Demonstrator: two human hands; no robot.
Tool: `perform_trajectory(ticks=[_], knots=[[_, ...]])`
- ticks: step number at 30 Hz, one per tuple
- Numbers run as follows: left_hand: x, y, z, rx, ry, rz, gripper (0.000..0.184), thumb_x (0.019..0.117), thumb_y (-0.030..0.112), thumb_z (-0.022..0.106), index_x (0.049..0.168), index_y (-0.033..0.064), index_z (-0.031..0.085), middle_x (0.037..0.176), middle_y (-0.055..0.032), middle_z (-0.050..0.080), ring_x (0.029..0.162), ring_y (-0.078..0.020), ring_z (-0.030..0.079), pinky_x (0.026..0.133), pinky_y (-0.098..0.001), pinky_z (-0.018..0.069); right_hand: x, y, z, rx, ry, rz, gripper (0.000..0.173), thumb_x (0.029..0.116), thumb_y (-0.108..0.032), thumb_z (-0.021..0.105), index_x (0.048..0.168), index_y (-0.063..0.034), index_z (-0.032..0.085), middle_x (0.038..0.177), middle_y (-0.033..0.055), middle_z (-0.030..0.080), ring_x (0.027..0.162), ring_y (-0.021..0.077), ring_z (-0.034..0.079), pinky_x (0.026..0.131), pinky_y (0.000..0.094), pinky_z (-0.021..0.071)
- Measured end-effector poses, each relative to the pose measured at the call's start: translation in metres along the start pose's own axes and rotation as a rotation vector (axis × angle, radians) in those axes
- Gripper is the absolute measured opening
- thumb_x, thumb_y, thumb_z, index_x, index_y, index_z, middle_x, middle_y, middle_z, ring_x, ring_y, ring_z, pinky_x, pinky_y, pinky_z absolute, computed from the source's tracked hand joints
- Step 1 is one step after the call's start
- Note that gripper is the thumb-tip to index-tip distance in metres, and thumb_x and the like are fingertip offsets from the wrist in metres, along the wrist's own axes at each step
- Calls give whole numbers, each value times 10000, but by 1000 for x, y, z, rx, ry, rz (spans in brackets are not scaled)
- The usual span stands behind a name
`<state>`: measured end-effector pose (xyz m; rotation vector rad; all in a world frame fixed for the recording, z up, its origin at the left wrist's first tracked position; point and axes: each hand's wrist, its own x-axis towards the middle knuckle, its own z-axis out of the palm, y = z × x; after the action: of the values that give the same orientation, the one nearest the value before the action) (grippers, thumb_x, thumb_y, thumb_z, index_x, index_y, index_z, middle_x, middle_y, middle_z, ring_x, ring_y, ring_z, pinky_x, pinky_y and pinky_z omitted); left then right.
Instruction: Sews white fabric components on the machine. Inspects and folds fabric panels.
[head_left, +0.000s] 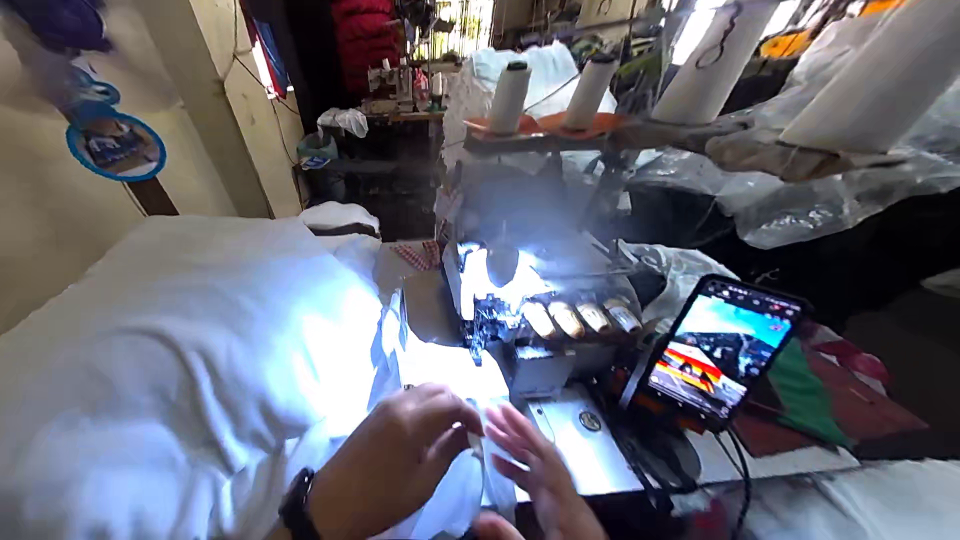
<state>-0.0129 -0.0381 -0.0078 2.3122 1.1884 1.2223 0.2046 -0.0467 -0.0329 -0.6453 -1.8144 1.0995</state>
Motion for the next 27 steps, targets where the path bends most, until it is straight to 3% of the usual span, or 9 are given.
perform_trajectory(ticks=[2, 4, 8, 11, 13, 16, 17, 20, 27], knots=[[9, 1, 3, 31, -20, -43, 200, 1045, 227, 560, 1037, 86, 701, 922, -42, 702, 856, -93, 657, 794, -236, 539, 3, 31, 12, 1, -9, 174, 472, 941, -82, 695, 1329, 138, 538, 1131, 171, 704, 1004, 141, 703, 885, 326, 592], [15, -1, 6, 63, -30, -78, 230, 1058, 216, 529, 1038, 84, 716, 926, -42, 710, 870, -97, 663, 812, -244, 535, -4, 45, 14, -23, -59, 270, 193, 959, -33, 629, 1111, 76, 675, 950, 115, 736, 868, 104, 715, 830, 291, 593], [21, -8, 12, 57, 24, -134, 249, 1054, 278, 553, 1026, 112, 736, 956, -8, 697, 920, -54, 645, 835, -209, 526, -17, 52, 2, 173, -169, 345, 141, 978, -15, 570, 1010, 53, 689, 895, 49, 708, 835, 38, 666, 801, 246, 557], [33, -16, 21, 18, 142, -182, 157, 1013, 229, 623, 1008, 111, 726, 955, 35, 710, 914, -13, 662, 833, -201, 559, -17, 47, -12, 554, -236, 332, 125, 1020, -101, 571, 1054, -141, 684, 923, -130, 713, 831, -45, 656, 759, 201, 561], [42, -26, 31, 39, 156, -278, 108, 991, 190, 642, 1005, 142, 737, 960, 64, 692, 915, -9, 659, 835, -216, 569, -12, 48, -16, 393, -61, 331, 116, 1001, -59, 577, 1007, -97, 687, 902, -88, 711, 822, -26, 660, 746, 207, 563], [53, -43, 48, 44, 112, -477, 113, 993, 229, 638, 990, 168, 733, 953, 57, 666, 910, -43, 641, 832, -263, 549, -4, 82, -21, -60, 73, 287, 157, 978, -86, 599, 961, 33, 700, 1256, 171, 624, 1166, 148, 612, 984, 285, 529], [54, -47, 53, 46, 108, -501, 121, 993, 237, 636, 993, 167, 734, 956, 53, 675, 922, -47, 649, 847, -271, 554, -4, 87, -22, -56, 62, 293, 166, 975, -110, 630, 959, 41, 698, 1265, 196, 625, 1146, 159, 634, 951, 287, 553], [43, -48, 60, 101, 144, -500, 122, 977, 245, 646, 976, 182, 750, 935, 81, 691, 929, -28, 653, 860, -263, 549, -15, 85, -16, 134, -56, 384, 165, 948, -107, 699, 1018, 42, 690, 999, 118, 702, 908, 116, 693, 831, 302, 589], [27, -30, 60, 314, 134, -577, 198, 958, 323, 637, 1035, 180, 750, 937, 82, 711, 911, -38, 671, 856, -271, 567, -49, 94, 3, 195, -119, 479, 187, 961, -115, 681, 1007, 64, 711, 961, 129, 707, 917, 126, 683, 862, 313, 563]])
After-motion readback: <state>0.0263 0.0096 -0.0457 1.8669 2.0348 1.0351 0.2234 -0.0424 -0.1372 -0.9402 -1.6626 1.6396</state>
